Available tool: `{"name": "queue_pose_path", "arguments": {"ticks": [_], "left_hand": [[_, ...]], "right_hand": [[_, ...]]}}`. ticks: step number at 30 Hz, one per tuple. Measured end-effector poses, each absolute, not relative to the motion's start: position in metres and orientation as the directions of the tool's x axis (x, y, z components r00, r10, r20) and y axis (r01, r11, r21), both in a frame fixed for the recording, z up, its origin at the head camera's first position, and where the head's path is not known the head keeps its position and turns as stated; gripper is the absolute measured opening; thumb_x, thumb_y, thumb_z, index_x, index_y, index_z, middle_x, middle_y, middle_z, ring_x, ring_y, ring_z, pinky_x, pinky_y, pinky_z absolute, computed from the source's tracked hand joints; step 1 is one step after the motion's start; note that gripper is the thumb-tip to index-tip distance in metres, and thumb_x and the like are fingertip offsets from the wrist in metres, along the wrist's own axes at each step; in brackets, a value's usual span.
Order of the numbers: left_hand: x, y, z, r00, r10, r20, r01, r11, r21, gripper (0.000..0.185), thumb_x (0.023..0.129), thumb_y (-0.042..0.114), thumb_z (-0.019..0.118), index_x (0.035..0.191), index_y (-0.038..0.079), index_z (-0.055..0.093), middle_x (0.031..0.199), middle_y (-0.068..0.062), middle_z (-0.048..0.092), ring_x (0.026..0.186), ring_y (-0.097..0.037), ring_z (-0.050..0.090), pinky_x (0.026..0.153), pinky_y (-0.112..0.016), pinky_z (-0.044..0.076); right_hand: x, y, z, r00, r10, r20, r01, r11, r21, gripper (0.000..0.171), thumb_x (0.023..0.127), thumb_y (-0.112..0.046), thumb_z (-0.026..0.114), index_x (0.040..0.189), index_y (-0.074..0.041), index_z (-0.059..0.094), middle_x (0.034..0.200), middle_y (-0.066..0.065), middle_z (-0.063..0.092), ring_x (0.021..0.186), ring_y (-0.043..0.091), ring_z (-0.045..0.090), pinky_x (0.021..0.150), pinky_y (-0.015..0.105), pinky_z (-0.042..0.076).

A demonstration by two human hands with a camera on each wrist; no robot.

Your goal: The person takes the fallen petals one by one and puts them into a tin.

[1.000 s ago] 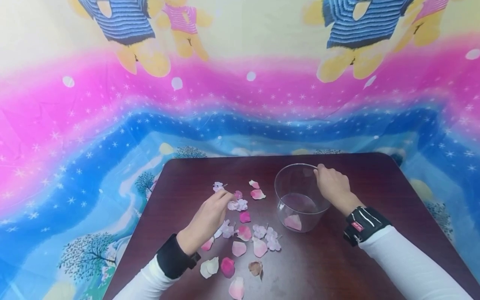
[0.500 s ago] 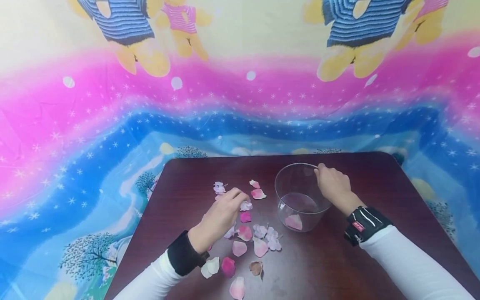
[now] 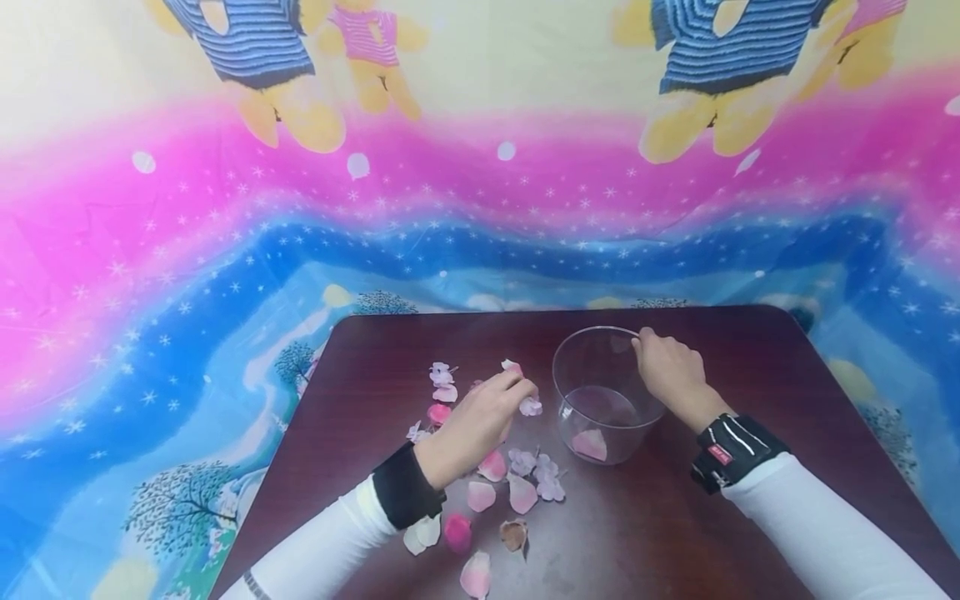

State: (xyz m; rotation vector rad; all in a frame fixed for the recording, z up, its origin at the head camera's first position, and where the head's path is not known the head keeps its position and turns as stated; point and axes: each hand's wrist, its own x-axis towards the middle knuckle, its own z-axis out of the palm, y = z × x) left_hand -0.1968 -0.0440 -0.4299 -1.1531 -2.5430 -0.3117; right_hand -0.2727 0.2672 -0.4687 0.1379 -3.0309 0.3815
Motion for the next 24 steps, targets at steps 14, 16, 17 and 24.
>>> {"name": "queue_pose_path", "arguments": {"ticks": [14,16,17,24], "left_hand": [[-0.208,-0.005,-0.424,-0.604,0.717,0.349,0.77,0.638,0.023,0.033,0.086,0.008,0.078,0.116,0.015,0.063,0.102,0.0,0.063,0.092,-0.011,0.064,0.085,-0.017,0.054],[-0.21,0.0,-0.423,-0.612,0.716,0.336,0.765,0.643,0.026,0.033,0.087,0.01,0.078,0.117,0.015,0.064,0.103,0.0,0.063,0.093,-0.011,0.065,0.085,-0.016,0.054],[-0.212,0.002,-0.423,-0.617,0.715,0.33,0.763,0.646,0.026,0.033,0.087,0.01,0.078,0.117,0.015,0.065,0.103,0.0,0.064,0.093,-0.011,0.066,0.084,-0.016,0.054],[-0.223,0.017,-0.42,-0.647,0.703,0.295,0.743,0.668,0.04,0.033,0.088,0.008,0.076,0.12,0.014,0.067,0.105,-0.001,0.065,0.095,-0.01,0.067,0.084,-0.013,0.055]], "right_hand": [[-0.272,0.268,-0.468,-0.992,-0.077,0.097,-0.098,0.966,-0.24,0.028,0.108,-0.024,0.041,0.093,-0.003,0.05,0.067,0.014,0.058,0.067,0.041,0.062,0.051,0.051,0.045],[-0.272,0.268,-0.468,-0.993,-0.076,0.093,-0.097,0.966,-0.241,0.028,0.108,-0.024,0.04,0.093,-0.003,0.05,0.067,0.014,0.058,0.067,0.04,0.062,0.052,0.051,0.045],[-0.272,0.267,-0.468,-0.993,-0.076,0.09,-0.096,0.965,-0.244,0.028,0.108,-0.024,0.04,0.093,-0.002,0.05,0.067,0.014,0.058,0.067,0.04,0.062,0.052,0.051,0.045],[-0.273,0.267,-0.468,-0.994,-0.069,0.084,-0.088,0.965,-0.248,0.028,0.108,-0.025,0.04,0.095,-0.002,0.051,0.072,0.019,0.062,0.072,0.045,0.064,0.054,0.055,0.047]]}}
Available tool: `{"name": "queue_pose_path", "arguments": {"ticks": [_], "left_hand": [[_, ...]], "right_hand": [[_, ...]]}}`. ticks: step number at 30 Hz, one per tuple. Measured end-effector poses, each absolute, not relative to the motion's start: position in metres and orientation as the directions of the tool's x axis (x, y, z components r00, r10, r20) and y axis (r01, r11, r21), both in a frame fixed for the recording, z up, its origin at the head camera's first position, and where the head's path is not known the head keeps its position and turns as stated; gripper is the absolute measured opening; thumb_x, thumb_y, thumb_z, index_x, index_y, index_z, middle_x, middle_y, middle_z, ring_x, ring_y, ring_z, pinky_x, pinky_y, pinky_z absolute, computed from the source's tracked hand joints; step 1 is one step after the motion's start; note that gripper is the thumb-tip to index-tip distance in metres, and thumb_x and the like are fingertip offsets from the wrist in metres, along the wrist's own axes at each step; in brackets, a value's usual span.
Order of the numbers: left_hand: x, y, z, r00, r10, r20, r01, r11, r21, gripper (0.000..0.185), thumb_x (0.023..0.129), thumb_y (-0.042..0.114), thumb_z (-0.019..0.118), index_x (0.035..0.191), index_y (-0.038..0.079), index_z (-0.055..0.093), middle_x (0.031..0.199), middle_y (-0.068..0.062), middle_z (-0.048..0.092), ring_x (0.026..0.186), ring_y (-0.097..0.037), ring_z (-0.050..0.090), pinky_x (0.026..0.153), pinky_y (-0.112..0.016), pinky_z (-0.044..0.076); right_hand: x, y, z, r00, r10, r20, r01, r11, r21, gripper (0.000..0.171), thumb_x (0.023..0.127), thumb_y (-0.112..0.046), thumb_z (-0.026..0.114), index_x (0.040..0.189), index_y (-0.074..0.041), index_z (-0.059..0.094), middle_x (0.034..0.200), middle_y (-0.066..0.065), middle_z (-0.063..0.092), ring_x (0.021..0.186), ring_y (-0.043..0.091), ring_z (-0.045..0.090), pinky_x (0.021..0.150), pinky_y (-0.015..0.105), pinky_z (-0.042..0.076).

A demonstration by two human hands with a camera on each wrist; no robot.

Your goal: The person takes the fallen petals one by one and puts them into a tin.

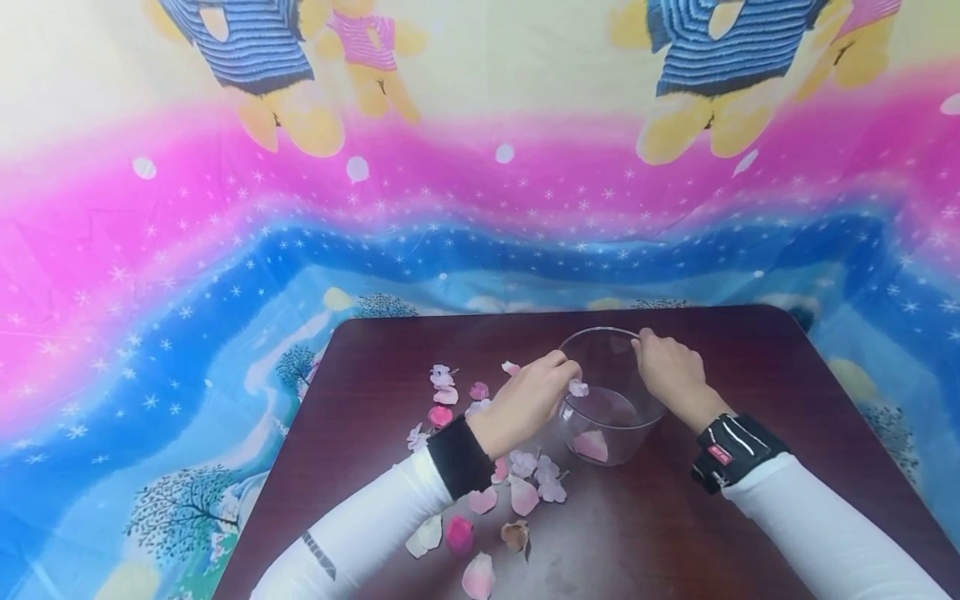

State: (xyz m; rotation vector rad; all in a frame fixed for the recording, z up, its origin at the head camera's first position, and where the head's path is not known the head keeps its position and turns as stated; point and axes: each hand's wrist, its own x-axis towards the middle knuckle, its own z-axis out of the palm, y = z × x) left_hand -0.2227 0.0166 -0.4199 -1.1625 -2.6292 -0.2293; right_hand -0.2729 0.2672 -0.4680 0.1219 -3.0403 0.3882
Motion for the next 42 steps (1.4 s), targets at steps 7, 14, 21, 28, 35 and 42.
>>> {"name": "queue_pose_path", "arguments": {"ticks": [7,14,21,28,35,42], "left_hand": [[-0.228,0.026,-0.425,-0.639,0.687,0.346,0.739,0.673,0.028,0.025,0.093,0.006,0.07,0.117,0.013,0.069,0.102,-0.001,0.065,0.093,-0.009,0.067,0.085,-0.014,0.055],[-0.231,0.034,-0.429,-0.639,0.691,0.338,0.738,0.674,0.016,0.042,0.096,0.027,0.069,0.135,0.013,0.062,0.13,-0.004,0.065,0.122,-0.014,0.064,0.105,-0.02,0.049],[-0.229,0.032,-0.436,-0.708,0.703,0.07,0.704,0.71,-0.004,0.083,0.095,0.076,0.039,0.162,0.04,0.008,0.172,-0.001,0.016,0.159,-0.024,0.017,0.128,-0.043,0.023],[-0.226,0.026,-0.44,-0.714,0.7,0.02,0.7,0.713,0.034,0.078,0.095,0.078,0.03,0.161,0.046,0.002,0.173,0.002,0.01,0.161,-0.022,0.007,0.13,-0.046,0.015],[-0.224,0.019,-0.441,-0.724,0.689,0.031,0.689,0.722,0.058,0.077,0.095,0.077,0.031,0.161,0.045,0.005,0.173,0.002,0.009,0.161,-0.021,0.006,0.13,-0.047,0.015],[-0.224,0.007,-0.443,-0.739,0.672,0.046,0.674,0.737,0.054,0.078,0.096,0.075,0.035,0.162,0.042,0.008,0.172,-0.001,0.011,0.161,-0.022,0.006,0.129,-0.049,0.016]], "right_hand": [[-0.274,0.267,-0.468,-0.996,-0.062,0.07,-0.077,0.967,-0.244,0.029,0.108,-0.025,0.04,0.097,-0.001,0.051,0.075,0.022,0.063,0.074,0.047,0.064,0.055,0.057,0.047],[-0.274,0.266,-0.468,-0.995,-0.062,0.082,-0.08,0.966,-0.246,0.029,0.108,-0.025,0.04,0.096,-0.001,0.051,0.076,0.023,0.064,0.074,0.048,0.064,0.055,0.058,0.047],[-0.274,0.265,-0.468,-0.997,-0.053,0.058,-0.066,0.97,-0.236,0.03,0.108,-0.025,0.04,0.102,0.001,0.053,0.073,0.021,0.063,0.071,0.045,0.064,0.056,0.057,0.05],[-0.274,0.268,-0.469,-0.998,-0.053,0.043,-0.061,0.969,-0.238,0.03,0.108,-0.025,0.04,0.103,0.002,0.053,0.07,0.018,0.061,0.069,0.042,0.064,0.055,0.055,0.049],[-0.274,0.268,-0.47,-0.997,-0.056,0.047,-0.066,0.968,-0.242,0.03,0.108,-0.026,0.041,0.102,0.001,0.053,0.071,0.017,0.061,0.069,0.043,0.064,0.055,0.055,0.049],[-0.273,0.267,-0.468,-0.997,-0.062,0.05,-0.072,0.967,-0.245,0.03,0.109,-0.026,0.039,0.097,-0.002,0.052,0.07,0.013,0.061,0.067,0.037,0.063,0.054,0.051,0.048]]}}
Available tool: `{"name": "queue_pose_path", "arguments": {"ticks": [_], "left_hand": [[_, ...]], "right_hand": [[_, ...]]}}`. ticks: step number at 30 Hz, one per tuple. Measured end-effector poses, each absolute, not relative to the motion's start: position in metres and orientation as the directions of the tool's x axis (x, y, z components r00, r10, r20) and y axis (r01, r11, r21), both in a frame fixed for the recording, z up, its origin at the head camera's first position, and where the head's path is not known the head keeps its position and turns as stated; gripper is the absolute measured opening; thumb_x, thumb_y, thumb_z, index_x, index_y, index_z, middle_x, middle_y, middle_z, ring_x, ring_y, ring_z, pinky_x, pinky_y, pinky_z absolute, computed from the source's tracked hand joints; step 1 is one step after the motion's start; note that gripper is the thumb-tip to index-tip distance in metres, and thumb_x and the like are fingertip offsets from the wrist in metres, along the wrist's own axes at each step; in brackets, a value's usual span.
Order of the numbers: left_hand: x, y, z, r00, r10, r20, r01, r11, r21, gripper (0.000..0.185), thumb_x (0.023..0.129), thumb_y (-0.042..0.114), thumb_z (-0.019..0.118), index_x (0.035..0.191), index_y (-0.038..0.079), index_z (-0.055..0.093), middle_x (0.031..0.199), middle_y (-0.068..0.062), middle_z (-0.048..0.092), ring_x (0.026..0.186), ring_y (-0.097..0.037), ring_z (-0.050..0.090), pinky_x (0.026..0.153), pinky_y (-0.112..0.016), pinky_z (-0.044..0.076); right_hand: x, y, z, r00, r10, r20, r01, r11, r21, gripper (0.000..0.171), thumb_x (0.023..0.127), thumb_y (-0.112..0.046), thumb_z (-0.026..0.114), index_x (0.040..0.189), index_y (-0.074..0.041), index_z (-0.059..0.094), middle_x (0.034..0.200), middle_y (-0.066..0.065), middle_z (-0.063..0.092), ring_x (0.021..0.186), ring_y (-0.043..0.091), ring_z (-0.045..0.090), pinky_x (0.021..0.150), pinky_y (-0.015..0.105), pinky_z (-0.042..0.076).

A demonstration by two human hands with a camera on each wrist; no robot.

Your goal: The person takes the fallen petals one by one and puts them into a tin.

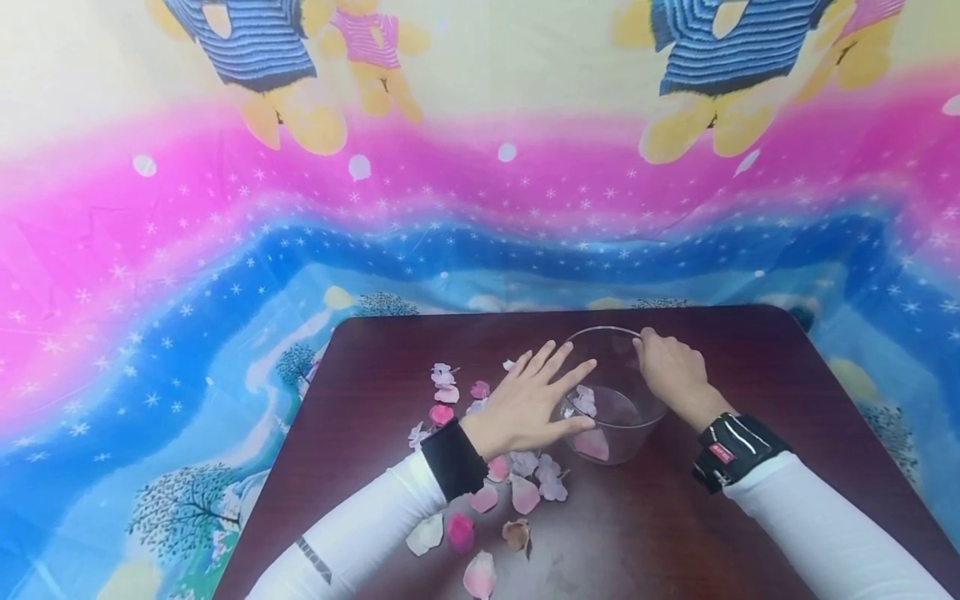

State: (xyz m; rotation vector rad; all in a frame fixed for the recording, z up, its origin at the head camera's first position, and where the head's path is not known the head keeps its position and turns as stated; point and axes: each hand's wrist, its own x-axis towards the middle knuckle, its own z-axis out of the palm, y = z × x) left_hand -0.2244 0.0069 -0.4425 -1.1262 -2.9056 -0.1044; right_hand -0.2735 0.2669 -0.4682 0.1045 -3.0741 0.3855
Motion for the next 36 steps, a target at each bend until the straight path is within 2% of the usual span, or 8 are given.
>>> {"name": "queue_pose_path", "arguments": {"ticks": [7,14,25,36], "left_hand": [[-0.224,-0.005,-0.447,-0.732,0.677,0.075,0.679,0.734,0.002,0.079,0.096,0.074,0.037,0.162,0.041,0.01,0.172,-0.002,0.014,0.16,-0.024,0.011,0.128,-0.049,0.018],[-0.227,-0.018,-0.448,-0.77,0.633,0.075,0.635,0.772,0.001,0.079,0.096,0.076,0.035,0.162,0.042,0.007,0.172,-0.001,0.013,0.161,-0.023,0.009,0.128,-0.049,0.018],[-0.234,-0.044,-0.469,-0.824,0.564,0.057,0.566,0.823,0.044,0.078,0.096,0.075,0.034,0.162,0.041,0.011,0.171,-0.003,0.018,0.16,-0.025,0.011,0.128,-0.049,0.019],[-0.235,-0.06,-0.477,-0.836,0.546,0.053,0.549,0.833,0.074,0.077,0.096,0.074,0.036,0.162,0.038,0.016,0.171,-0.006,0.02,0.159,-0.028,0.014,0.126,-0.053,0.022]], "right_hand": [[-0.273,0.267,-0.467,-0.996,-0.066,0.059,-0.079,0.965,-0.249,0.029,0.108,-0.026,0.04,0.095,-0.003,0.051,0.069,0.012,0.059,0.069,0.038,0.063,0.055,0.051,0.047],[-0.273,0.268,-0.467,-0.996,-0.073,0.057,-0.085,0.966,-0.246,0.029,0.109,-0.026,0.04,0.094,-0.003,0.05,0.069,0.012,0.058,0.069,0.038,0.063,0.054,0.051,0.046],[-0.272,0.268,-0.467,-0.995,-0.072,0.063,-0.085,0.966,-0.243,0.029,0.108,-0.026,0.04,0.095,-0.003,0.05,0.07,0.014,0.06,0.071,0.041,0.064,0.055,0.052,0.047],[-0.272,0.269,-0.468,-0.995,-0.071,0.063,-0.085,0.965,-0.247,0.03,0.108,-0.027,0.039,0.096,-0.003,0.051,0.071,0.014,0.061,0.073,0.041,0.064,0.056,0.053,0.047]]}}
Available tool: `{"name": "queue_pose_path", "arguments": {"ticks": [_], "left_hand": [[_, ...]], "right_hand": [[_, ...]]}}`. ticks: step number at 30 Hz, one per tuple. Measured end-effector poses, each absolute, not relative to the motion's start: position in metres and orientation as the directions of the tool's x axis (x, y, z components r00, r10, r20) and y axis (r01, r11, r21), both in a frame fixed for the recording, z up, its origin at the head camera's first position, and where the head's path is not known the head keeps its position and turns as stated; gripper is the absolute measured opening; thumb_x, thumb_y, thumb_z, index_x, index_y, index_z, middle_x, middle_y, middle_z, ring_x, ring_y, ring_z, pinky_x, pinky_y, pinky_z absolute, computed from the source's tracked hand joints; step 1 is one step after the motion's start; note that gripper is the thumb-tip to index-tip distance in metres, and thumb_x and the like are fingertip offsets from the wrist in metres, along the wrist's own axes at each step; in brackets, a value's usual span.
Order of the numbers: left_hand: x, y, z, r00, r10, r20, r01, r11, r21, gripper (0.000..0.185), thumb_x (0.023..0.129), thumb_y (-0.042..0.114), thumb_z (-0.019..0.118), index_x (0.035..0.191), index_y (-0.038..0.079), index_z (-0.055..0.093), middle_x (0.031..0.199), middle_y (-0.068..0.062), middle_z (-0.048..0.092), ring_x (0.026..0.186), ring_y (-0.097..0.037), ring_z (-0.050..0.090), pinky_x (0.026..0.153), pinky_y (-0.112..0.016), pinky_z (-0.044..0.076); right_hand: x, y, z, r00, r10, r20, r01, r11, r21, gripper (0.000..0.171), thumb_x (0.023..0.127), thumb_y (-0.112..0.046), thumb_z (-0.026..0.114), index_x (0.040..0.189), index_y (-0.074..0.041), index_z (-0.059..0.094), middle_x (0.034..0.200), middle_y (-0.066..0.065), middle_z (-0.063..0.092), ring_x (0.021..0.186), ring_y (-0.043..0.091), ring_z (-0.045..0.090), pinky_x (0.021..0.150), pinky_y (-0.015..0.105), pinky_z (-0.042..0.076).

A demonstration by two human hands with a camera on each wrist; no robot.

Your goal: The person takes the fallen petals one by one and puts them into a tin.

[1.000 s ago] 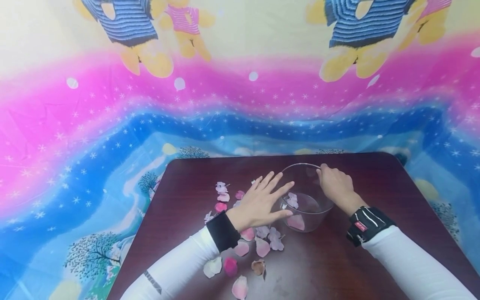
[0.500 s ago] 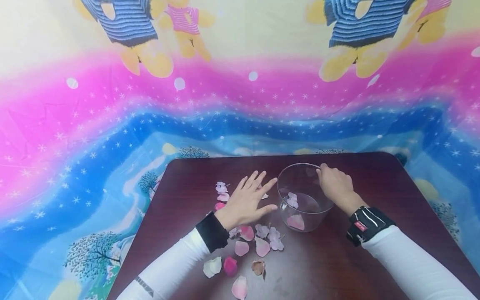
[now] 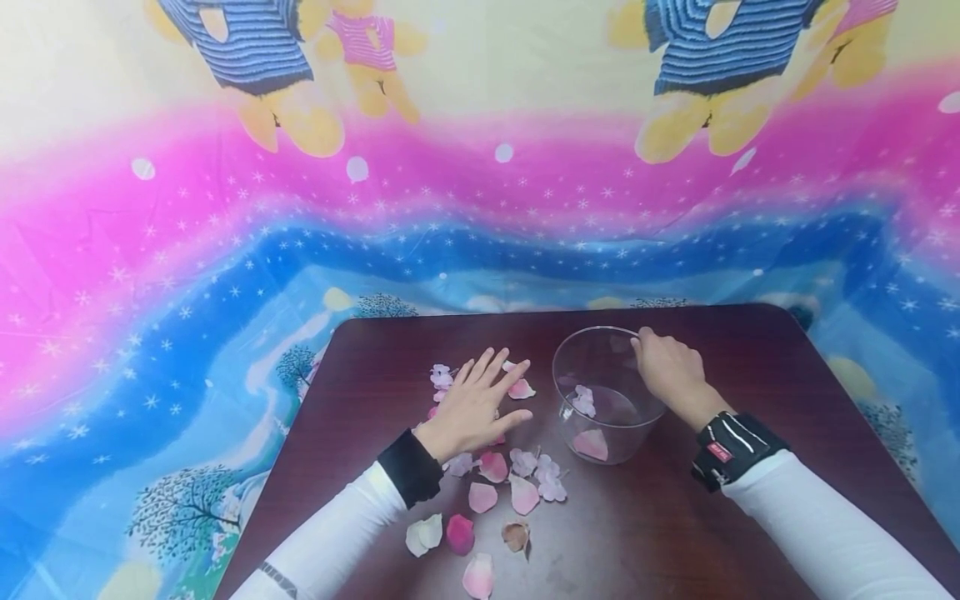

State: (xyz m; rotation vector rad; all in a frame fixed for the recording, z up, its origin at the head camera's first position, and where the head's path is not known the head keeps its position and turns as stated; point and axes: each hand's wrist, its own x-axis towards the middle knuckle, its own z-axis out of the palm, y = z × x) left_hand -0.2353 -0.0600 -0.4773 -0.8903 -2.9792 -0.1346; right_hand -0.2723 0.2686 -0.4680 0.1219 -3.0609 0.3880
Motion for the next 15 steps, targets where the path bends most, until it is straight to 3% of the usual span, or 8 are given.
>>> {"name": "queue_pose_path", "arguments": {"ticks": [15], "left_hand": [[-0.246,-0.088,-0.5,-0.865,0.501,-0.039,0.495,0.862,0.108,0.077,0.097,0.072,0.036,0.162,0.037,0.015,0.17,-0.011,0.019,0.159,-0.032,0.014,0.127,-0.055,0.019]], "right_hand": [[-0.271,0.269,-0.468,-0.995,-0.067,0.071,-0.082,0.966,-0.247,0.029,0.108,-0.026,0.04,0.096,-0.002,0.051,0.073,0.016,0.062,0.074,0.044,0.065,0.056,0.053,0.047]]}}
